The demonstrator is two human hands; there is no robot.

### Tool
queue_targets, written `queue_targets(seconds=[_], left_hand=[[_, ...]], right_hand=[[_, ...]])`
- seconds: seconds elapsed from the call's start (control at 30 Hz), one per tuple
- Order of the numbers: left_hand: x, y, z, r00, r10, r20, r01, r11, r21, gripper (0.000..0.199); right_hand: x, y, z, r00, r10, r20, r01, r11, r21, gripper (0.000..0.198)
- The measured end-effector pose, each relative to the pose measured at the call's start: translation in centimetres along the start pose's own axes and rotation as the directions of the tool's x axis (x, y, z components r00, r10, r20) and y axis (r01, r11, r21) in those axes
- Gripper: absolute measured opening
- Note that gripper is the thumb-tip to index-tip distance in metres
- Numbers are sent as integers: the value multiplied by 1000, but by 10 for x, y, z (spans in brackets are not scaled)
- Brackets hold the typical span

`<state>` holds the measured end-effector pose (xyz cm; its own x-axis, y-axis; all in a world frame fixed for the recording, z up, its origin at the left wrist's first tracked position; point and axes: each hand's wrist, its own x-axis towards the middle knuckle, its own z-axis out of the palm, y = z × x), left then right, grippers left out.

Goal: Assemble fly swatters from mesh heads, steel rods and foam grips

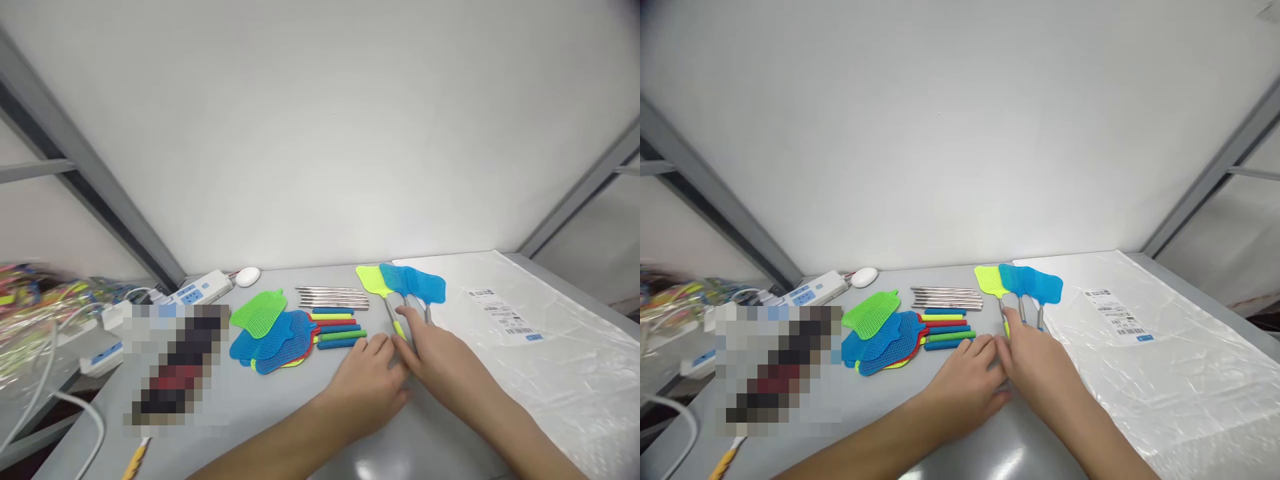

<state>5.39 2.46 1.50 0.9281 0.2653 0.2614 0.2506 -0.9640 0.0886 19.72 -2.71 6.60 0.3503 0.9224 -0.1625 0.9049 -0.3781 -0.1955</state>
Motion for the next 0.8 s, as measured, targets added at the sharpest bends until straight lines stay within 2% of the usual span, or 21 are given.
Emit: queue_targets(seconds=[0.1, 0.2, 0.3, 0.4, 0.53, 0.6, 0.7, 0.8], left_hand=[[-25, -19, -14, 998, 66, -15, -66, 997, 31, 28], [-49, -47, -36, 998, 13, -58, -11, 999, 34, 22], [-67, -74, -58, 976, -187, -111, 190, 982, 18, 25], [-77, -91, -70, 892, -430, -140, 441, 896, 59, 27], [-79, -95, -65, 779, -609, -149, 626, 769, 126, 38], [-79, -94, -58, 744, -656, -126, 668, 732, 135, 45], [-78, -97, -50, 730, -674, -113, 683, 715, 150, 47], [-74, -102, -50, 746, -650, -144, 666, 728, 165, 45]], right_hand=[[-5, -24, -2, 998, -42, 52, 43, 999, -7, 46], [-4, -42, -3, 993, -98, 67, 101, 994, -35, 44], [4, -59, -7, 988, -134, 81, 137, 990, -40, 39], [24, -73, -9, 985, -160, 59, 162, 986, -37, 34], [67, -86, 1, 981, -190, -35, 185, 977, -107, 28], [88, -90, 7, 974, -220, -46, 212, 968, -132, 27], [111, -95, 15, 973, -224, -52, 216, 968, -126, 28], [118, -99, 23, 973, -225, -40, 220, 970, -104, 28]])
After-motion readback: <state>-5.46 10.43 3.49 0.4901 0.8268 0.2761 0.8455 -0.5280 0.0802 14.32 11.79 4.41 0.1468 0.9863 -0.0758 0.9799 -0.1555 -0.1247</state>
